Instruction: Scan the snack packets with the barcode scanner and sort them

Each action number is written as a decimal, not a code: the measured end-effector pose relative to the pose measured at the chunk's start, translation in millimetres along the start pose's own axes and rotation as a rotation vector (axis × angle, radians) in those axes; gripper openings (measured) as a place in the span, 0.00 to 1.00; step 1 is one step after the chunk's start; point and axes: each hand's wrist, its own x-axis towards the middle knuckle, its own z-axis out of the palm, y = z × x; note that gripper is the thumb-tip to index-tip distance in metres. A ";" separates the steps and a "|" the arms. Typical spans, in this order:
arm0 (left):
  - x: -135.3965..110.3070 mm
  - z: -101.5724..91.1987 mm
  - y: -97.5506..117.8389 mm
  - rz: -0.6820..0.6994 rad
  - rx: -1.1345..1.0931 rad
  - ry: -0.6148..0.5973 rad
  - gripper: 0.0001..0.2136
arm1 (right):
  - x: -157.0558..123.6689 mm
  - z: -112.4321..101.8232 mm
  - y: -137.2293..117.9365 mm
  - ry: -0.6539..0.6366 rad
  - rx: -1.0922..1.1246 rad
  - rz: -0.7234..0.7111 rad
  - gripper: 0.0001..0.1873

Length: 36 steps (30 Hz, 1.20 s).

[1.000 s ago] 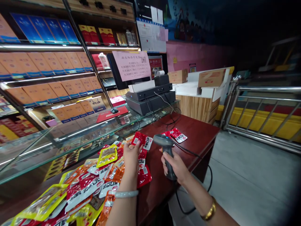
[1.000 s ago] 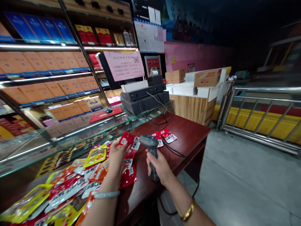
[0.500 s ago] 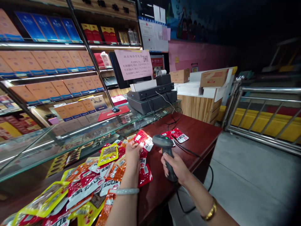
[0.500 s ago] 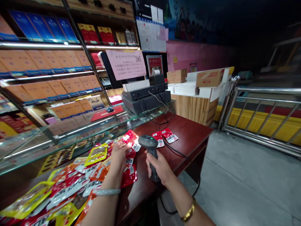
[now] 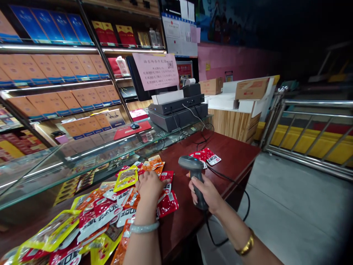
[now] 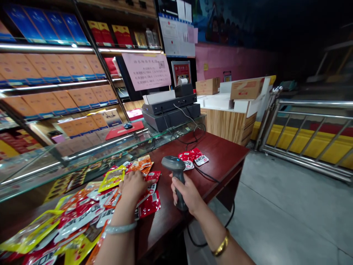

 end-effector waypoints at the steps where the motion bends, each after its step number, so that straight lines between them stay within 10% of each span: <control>1: -1.4 -0.6 0.9 0.014 0.032 -0.036 0.23 | 0.0 0.3 -0.1 0.003 0.001 0.000 0.29; 11: -9.2 4.2 28.2 0.251 0.058 -0.078 0.20 | -1.3 2.2 -2.3 0.023 0.003 0.008 0.30; 20: 1.5 5.8 30.8 -0.027 -0.484 0.064 0.15 | 1.2 -2.5 4.9 -0.003 0.011 -0.007 0.27; 36: 6.7 13.4 28.8 -0.018 -0.565 0.118 0.11 | -0.4 2.1 -0.8 0.009 -0.001 -0.002 0.31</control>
